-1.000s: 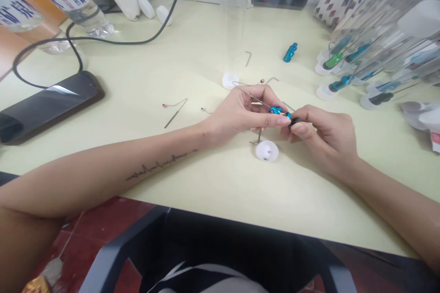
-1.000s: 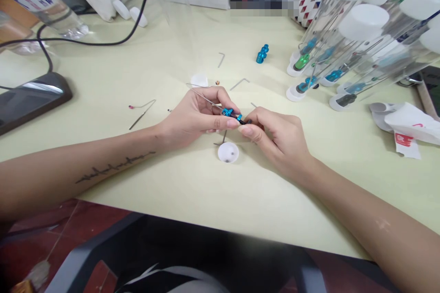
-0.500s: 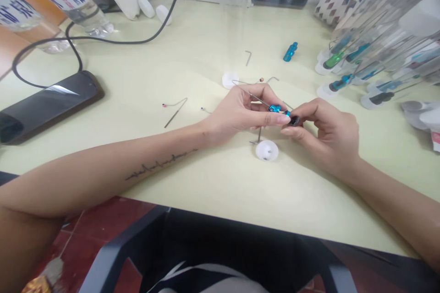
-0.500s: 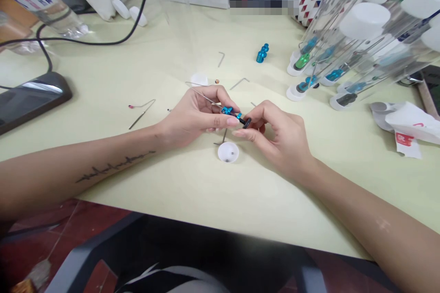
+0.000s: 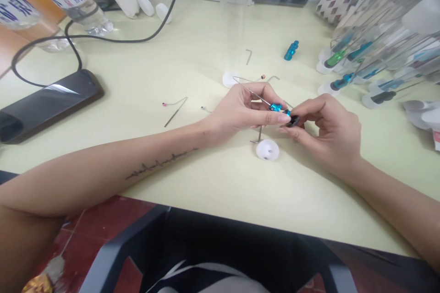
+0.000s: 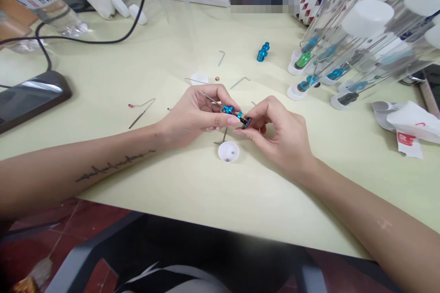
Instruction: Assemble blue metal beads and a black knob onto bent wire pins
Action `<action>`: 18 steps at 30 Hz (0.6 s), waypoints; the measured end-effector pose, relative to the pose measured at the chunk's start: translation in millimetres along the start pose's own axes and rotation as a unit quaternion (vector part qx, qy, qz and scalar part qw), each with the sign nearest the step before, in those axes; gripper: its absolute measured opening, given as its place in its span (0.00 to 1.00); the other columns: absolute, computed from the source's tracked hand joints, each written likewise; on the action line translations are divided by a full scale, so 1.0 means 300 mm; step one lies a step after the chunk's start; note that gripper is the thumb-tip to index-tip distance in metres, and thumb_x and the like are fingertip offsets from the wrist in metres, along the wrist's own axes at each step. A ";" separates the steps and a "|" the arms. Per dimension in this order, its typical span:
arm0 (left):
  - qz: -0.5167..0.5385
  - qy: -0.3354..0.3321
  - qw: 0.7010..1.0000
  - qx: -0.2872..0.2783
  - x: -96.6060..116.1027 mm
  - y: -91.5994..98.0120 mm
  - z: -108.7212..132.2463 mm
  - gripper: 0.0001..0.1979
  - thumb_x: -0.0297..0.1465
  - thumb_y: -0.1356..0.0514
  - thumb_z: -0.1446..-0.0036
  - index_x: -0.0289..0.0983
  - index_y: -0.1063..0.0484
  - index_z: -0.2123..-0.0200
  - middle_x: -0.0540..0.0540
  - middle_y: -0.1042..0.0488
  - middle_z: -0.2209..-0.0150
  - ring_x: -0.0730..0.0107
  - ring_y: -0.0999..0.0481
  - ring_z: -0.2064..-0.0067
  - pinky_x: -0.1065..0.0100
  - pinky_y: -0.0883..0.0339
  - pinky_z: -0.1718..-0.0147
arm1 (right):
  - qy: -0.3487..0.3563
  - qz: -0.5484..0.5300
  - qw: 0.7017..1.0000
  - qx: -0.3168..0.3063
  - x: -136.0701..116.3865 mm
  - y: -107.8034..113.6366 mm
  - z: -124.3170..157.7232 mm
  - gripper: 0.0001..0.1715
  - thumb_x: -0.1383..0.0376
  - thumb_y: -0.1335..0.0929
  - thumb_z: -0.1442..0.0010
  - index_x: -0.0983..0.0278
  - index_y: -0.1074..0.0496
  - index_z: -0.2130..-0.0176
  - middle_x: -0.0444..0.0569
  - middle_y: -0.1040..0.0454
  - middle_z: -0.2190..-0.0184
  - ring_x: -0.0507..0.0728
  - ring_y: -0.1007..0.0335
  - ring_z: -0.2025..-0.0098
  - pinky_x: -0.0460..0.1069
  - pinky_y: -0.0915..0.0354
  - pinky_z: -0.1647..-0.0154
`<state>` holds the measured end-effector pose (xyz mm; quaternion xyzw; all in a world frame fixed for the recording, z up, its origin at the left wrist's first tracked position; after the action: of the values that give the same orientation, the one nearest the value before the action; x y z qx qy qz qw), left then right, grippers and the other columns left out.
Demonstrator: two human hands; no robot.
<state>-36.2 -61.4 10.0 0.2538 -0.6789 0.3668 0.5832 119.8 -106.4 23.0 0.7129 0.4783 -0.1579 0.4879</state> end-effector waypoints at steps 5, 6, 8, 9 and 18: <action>0.001 -0.002 1.000 -0.007 -0.002 0.000 -0.001 0.18 0.41 0.29 0.60 0.36 0.30 0.71 0.51 0.27 0.71 0.82 0.33 0.75 0.74 0.47 0.81 | 0.003 0.019 1.000 -0.019 -0.005 0.008 -0.003 0.09 0.60 0.29 0.43 0.60 0.33 0.68 0.40 0.30 0.78 0.50 0.33 0.77 0.47 0.39 0.78; 0.002 -0.004 1.000 -0.011 -0.002 0.000 -0.001 0.18 0.40 0.29 0.60 0.35 0.30 0.71 0.51 0.27 0.71 0.82 0.33 0.75 0.74 0.47 0.82 | 0.003 0.027 0.999 -0.033 -0.007 0.007 -0.003 0.09 0.59 0.31 0.41 0.60 0.32 0.69 0.41 0.30 0.78 0.50 0.34 0.78 0.47 0.40 0.79; 0.000 -0.007 1.000 -0.015 -0.002 0.000 -0.001 0.18 0.40 0.29 0.59 0.35 0.30 0.71 0.51 0.27 0.71 0.82 0.33 0.74 0.74 0.46 0.82 | 0.002 0.036 0.998 -0.056 -0.008 0.005 -0.005 0.11 0.59 0.34 0.38 0.61 0.31 0.70 0.41 0.30 0.80 0.49 0.35 0.79 0.47 0.42 0.80; -0.003 -0.009 1.000 -0.015 -0.002 0.000 -0.001 0.18 0.40 0.30 0.59 0.35 0.30 0.71 0.51 0.27 0.71 0.82 0.33 0.75 0.74 0.46 0.82 | 0.001 0.037 0.998 -0.056 -0.007 0.005 -0.005 0.11 0.59 0.34 0.38 0.61 0.31 0.70 0.41 0.31 0.80 0.49 0.35 0.80 0.47 0.42 0.80; -0.021 -0.021 0.999 -0.010 -0.001 0.003 -0.001 0.16 0.40 0.30 0.57 0.36 0.29 0.71 0.51 0.26 0.71 0.82 0.32 0.75 0.72 0.44 0.80 | 0.015 -0.012 1.000 0.009 0.001 0.003 0.000 0.13 0.65 0.25 0.49 0.58 0.31 0.64 0.40 0.31 0.76 0.52 0.32 0.74 0.48 0.34 0.73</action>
<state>-36.7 -60.4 9.6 0.2704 -0.6891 0.3422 0.5787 120.8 -106.1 23.3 0.7138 0.4929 -0.1572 0.4720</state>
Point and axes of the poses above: each hand's wrist, its own z-axis away from the middle knuckle, its own y-axis out of the back of the hand, x = y × z, the point moved 4 cm from there along -z, towards the middle knuckle
